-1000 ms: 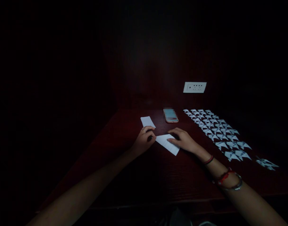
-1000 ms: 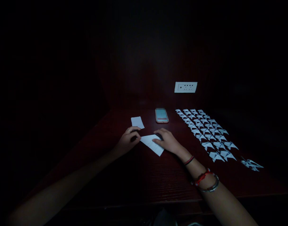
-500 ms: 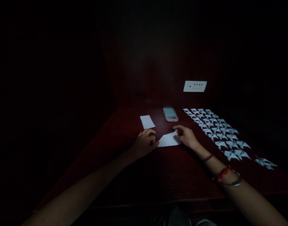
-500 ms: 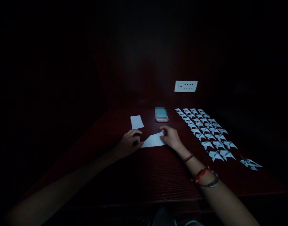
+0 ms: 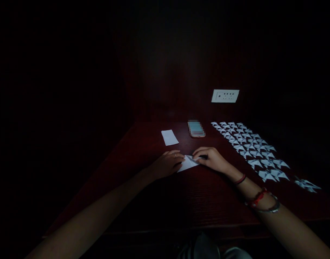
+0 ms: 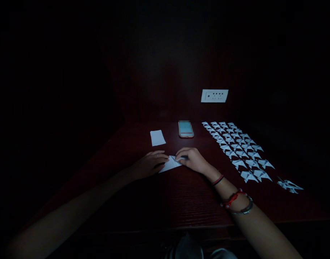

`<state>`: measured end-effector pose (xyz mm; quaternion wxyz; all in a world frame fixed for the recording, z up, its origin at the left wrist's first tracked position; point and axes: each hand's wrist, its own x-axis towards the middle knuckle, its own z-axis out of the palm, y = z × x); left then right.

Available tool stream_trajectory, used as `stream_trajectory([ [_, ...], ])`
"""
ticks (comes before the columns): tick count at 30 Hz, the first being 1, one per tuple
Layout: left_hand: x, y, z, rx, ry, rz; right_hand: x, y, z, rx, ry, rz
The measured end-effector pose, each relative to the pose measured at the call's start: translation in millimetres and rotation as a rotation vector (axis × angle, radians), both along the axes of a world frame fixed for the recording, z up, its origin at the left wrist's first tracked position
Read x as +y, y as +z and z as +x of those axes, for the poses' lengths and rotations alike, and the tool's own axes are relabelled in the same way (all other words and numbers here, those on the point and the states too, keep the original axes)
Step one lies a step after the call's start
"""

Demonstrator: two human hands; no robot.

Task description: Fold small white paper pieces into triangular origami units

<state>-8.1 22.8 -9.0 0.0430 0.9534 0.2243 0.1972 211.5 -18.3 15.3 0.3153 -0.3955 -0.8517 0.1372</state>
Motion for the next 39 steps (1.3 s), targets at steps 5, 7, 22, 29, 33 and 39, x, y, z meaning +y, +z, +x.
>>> stream_trajectory([
  [5,-2.6,2.7,1.2,-0.001,0.003,-0.001,-5.5,1.4,-2.0,-0.073,0.106,-0.036],
  [7,-3.0,3.2,2.0,-0.004,0.002,0.008,-5.6,0.8,-1.7,-0.114,0.117,-0.019],
  [22,-5.2,3.8,3.0,0.08,-0.007,0.018,-5.6,1.2,-1.4,-0.235,0.219,0.034],
  [29,-3.8,0.4,3.1,0.074,-0.002,0.015,-4.1,-0.2,0.2,-0.254,0.24,0.028],
  [33,-3.0,1.0,1.4,0.122,0.001,0.029,-4.8,1.1,1.4,-0.281,0.262,0.007],
  [39,-1.8,-2.3,-0.9,0.191,0.02,0.069,-5.9,5.4,5.5,-0.224,0.217,-0.047],
])
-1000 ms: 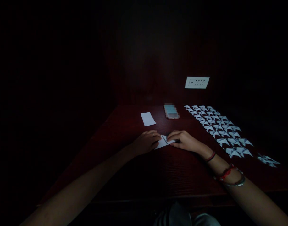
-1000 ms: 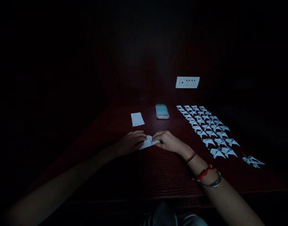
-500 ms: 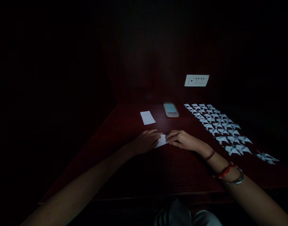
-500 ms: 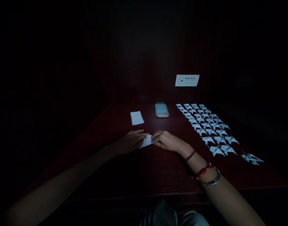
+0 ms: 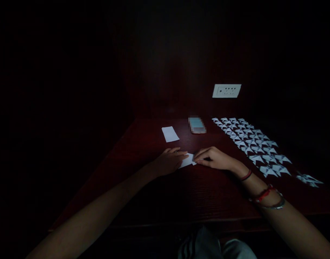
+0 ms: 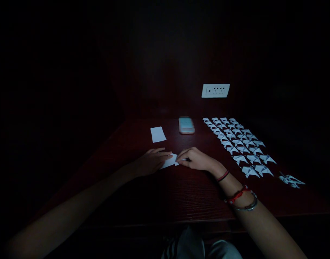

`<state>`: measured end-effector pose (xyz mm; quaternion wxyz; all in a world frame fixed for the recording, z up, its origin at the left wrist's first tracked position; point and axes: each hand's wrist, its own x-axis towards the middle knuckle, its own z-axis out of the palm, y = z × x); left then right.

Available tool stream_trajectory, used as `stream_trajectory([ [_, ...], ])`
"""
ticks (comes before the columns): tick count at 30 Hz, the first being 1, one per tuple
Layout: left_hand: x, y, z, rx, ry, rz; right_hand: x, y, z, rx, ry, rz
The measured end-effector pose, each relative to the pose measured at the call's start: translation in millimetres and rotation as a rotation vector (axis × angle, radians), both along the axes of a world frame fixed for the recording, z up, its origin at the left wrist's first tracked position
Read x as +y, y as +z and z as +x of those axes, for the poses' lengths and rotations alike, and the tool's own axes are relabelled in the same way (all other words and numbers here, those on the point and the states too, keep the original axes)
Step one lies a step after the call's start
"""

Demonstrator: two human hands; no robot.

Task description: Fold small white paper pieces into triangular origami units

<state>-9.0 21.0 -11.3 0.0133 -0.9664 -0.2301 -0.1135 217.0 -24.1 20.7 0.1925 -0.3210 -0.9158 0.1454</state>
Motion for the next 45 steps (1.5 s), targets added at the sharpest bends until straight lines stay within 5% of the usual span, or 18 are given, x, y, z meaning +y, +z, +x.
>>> stream_trajectory([
  [5,-0.8,-0.6,1.0,0.017,0.011,-0.018,8.8,-6.0,6.6,0.026,-0.155,0.092],
  [29,-4.8,1.4,5.3,0.032,0.047,-0.023,10.9,-13.2,-8.9,-0.238,-0.168,0.201],
  [37,-9.7,8.7,6.1,0.064,0.073,-0.025,-0.3,-1.9,-12.7,-0.425,-0.281,0.248],
  [45,-10.2,8.8,7.2,0.002,0.062,0.008,-15.1,7.2,6.8,-0.487,-0.427,0.131],
])
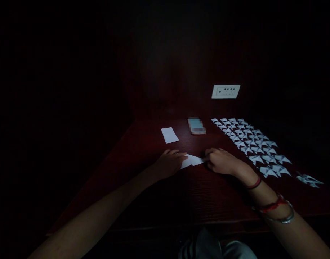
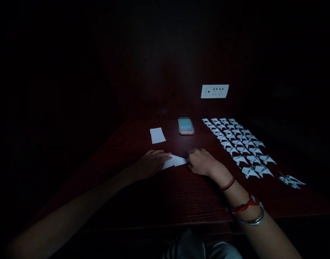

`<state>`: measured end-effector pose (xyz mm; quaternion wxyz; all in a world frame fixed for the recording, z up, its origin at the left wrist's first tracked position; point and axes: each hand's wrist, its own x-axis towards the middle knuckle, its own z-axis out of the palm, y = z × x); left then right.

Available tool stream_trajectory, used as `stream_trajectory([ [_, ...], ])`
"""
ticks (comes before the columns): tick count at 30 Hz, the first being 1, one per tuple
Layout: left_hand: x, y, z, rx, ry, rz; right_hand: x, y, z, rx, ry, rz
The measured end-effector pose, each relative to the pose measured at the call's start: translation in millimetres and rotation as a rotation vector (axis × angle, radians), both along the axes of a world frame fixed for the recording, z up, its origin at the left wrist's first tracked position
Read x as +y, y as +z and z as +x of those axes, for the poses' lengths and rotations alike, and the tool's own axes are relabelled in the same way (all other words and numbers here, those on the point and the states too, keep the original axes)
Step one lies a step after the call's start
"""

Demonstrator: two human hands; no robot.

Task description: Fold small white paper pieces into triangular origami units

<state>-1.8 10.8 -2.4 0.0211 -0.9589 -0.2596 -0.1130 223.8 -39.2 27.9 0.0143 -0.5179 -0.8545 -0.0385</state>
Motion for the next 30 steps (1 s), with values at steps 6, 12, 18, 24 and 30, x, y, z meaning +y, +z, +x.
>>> stream_trajectory([
  [6,4.0,-4.1,1.7,-0.115,-0.017,0.002,12.7,-1.6,13.7,0.238,-0.027,0.121],
  [12,3.7,-8.8,7.1,-0.166,-0.057,-0.025,25.6,-18.6,-12.3,0.373,0.119,0.073],
  [18,5.7,-12.1,8.5,-0.214,-0.003,-0.081,33.7,-25.6,-19.4,0.43,0.097,-0.058],
  [24,7.5,-11.7,9.0,-0.28,0.076,-0.159,35.9,-27.3,-19.9,0.505,0.082,-0.114],
  [30,12.0,-17.2,11.6,-0.332,0.101,-0.184,34.7,-28.9,-23.6,0.563,0.093,-0.098],
])
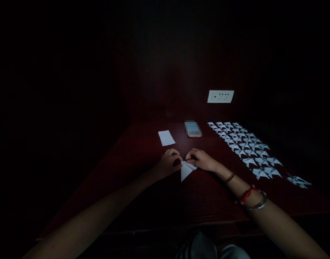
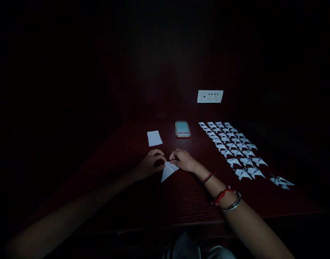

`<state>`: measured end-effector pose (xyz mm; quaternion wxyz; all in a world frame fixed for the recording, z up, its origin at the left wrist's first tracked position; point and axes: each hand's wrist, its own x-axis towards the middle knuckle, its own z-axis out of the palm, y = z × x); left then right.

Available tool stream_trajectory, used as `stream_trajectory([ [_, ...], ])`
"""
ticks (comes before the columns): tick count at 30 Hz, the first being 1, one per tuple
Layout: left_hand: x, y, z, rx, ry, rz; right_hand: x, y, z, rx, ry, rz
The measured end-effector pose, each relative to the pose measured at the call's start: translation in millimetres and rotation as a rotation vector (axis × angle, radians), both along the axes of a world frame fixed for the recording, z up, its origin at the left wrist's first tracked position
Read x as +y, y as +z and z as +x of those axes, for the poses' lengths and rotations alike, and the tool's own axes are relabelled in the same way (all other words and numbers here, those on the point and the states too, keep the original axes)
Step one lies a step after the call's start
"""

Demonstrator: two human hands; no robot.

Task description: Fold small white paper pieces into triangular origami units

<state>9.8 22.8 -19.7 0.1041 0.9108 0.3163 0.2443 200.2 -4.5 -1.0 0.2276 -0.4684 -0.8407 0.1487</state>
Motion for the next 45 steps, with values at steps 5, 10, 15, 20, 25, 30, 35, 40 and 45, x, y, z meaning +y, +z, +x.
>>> stream_trajectory([
  [5,-1.7,2.7,0.6,-0.014,-0.018,-0.019,-1.8,-0.7,-2.9,-0.02,-0.034,-0.013],
  [10,-6.0,10.6,-0.2,-0.057,-0.04,0.021,-6.5,6.2,-7.6,0.052,0.006,0.025],
  [15,-10.7,21.2,-0.8,-0.122,-0.021,0.065,-15.7,17.1,-12.9,0.106,0.021,0.151],
  [20,-17.6,28.6,0.5,-0.163,-0.055,0.087,-21.7,22.1,-16.8,0.093,0.031,0.205],
  [25,-21.9,33.7,-0.8,-0.147,-0.069,0.103,-23.4,25.5,-17.9,0.057,0.044,0.178],
  [30,-16.6,39.0,-8.9,-0.194,-0.067,0.117,-20.9,29.8,-3.7,0.062,0.094,0.167],
  [35,-10.0,45.2,-18.4,-0.206,-0.02,0.165,-17.5,32.7,19.0,0.056,0.062,0.165],
  [40,-12.2,51.5,-25.7,-0.216,-0.004,0.357,-13.0,33.4,36.1,0.04,-0.103,0.262],
  [45,-29.4,42.2,-13.2,0.019,-0.296,0.498,-12.0,26.9,36.7,0.12,-0.116,0.144],
])
